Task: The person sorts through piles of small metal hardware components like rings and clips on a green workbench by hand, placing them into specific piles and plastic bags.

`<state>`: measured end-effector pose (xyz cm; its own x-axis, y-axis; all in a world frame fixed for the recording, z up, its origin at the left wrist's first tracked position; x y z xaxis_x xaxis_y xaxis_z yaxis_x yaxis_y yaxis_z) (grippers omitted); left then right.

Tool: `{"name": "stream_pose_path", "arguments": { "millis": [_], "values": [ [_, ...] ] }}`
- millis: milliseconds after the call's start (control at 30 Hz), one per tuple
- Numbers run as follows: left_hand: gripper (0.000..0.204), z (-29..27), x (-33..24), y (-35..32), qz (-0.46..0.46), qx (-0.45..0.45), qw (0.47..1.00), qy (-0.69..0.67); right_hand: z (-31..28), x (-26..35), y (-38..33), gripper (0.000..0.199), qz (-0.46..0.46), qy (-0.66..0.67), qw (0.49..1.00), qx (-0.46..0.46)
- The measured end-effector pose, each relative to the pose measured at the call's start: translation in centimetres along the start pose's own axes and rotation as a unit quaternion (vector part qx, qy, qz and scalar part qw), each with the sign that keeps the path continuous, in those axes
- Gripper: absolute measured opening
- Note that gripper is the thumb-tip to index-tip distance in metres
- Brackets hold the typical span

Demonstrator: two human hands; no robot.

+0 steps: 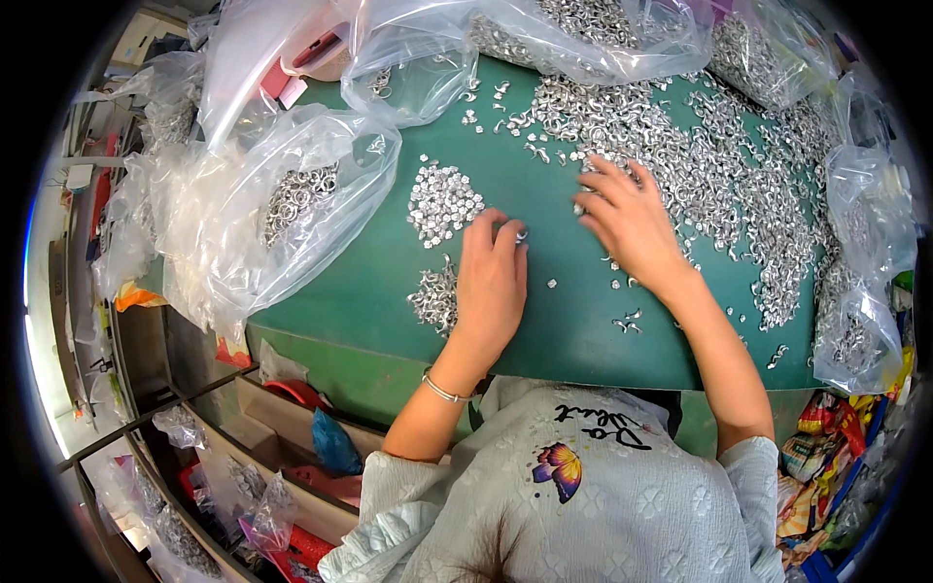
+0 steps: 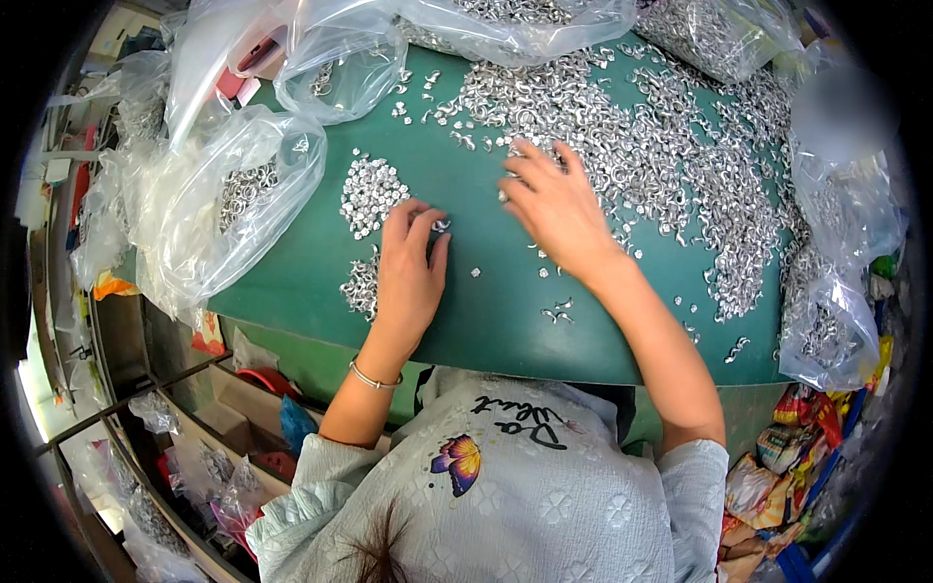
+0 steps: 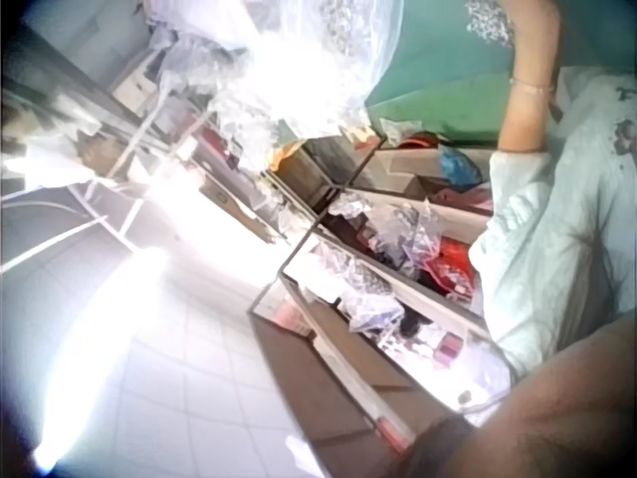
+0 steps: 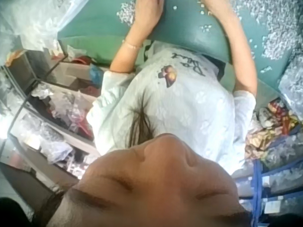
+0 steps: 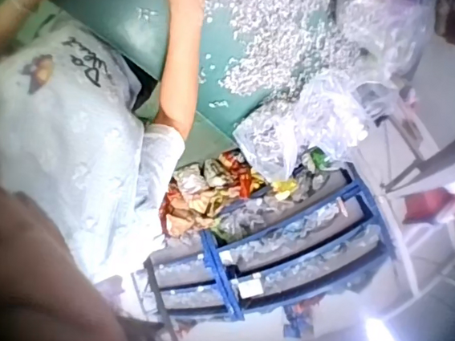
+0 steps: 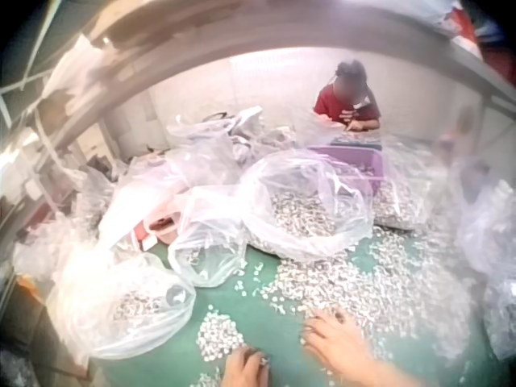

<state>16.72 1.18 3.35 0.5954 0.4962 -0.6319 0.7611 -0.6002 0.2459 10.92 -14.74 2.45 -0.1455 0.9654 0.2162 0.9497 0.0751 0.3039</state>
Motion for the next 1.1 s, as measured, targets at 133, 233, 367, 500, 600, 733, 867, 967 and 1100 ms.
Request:
{"name": "stream_pose_path", "arguments": {
  "millis": [133,233,367,500,600,733,867,967,1100],
  "values": [
    [0.025,-0.1,-1.8,-1.4,0.024,0.049,0.998,-0.036,-2.1,-2.1,-2.6,0.017,0.040,-0.035,0.999,-0.010],
    [0.023,0.8,-2.4,-3.2,-0.002,0.127,0.990,-0.065,-4.3,-1.9,-4.2,0.020,0.096,0.005,0.994,-0.042],
    [0.023,2.2,-2.4,-3.6,0.015,0.125,0.988,-0.084,-5.9,-0.1,-8.1,0.023,0.175,0.068,0.982,-0.036],
    [0.023,4.2,-3.0,-1.8,-0.010,0.133,0.980,-0.147,-5.2,1.8,-9.3,0.024,0.171,0.091,0.981,-0.012],
    [0.026,4.1,-4.5,-1.0,-0.017,0.112,0.970,-0.214,-4.7,2.6,-8.7,0.022,0.160,0.079,0.984,-0.028],
    [0.028,3.2,-3.3,-2.8,-0.013,0.093,0.986,-0.139,-4.1,2.8,-9.0,0.019,0.150,0.066,0.987,-0.010],
    [0.028,1.5,-1.8,-4.6,-0.042,0.075,0.991,-0.107,-3.2,4.2,-8.4,0.018,0.085,0.103,0.991,0.024],
    [0.030,0.7,-1.5,-5.1,-0.052,0.054,0.994,-0.076,-2.1,5.9,-5.4,0.017,0.005,0.119,0.993,0.020],
    [0.042,0.1,-1.1,-3.7,-0.039,0.012,0.998,-0.054,0.0,5.6,-1.3,0.013,0.026,0.061,0.998,-0.013]
  ]
}}
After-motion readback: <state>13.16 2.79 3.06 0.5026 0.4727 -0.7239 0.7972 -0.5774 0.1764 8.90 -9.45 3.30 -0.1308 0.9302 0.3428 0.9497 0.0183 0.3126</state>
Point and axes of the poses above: each hand's wrist, its own y-axis towards the middle knuckle, its own z-axis out of the palm, x = y × z, the point moved 6 cm from there along y, towards the middle knuckle, and after that the axes turned 4 degrees about -z, right-handed, at the moved point
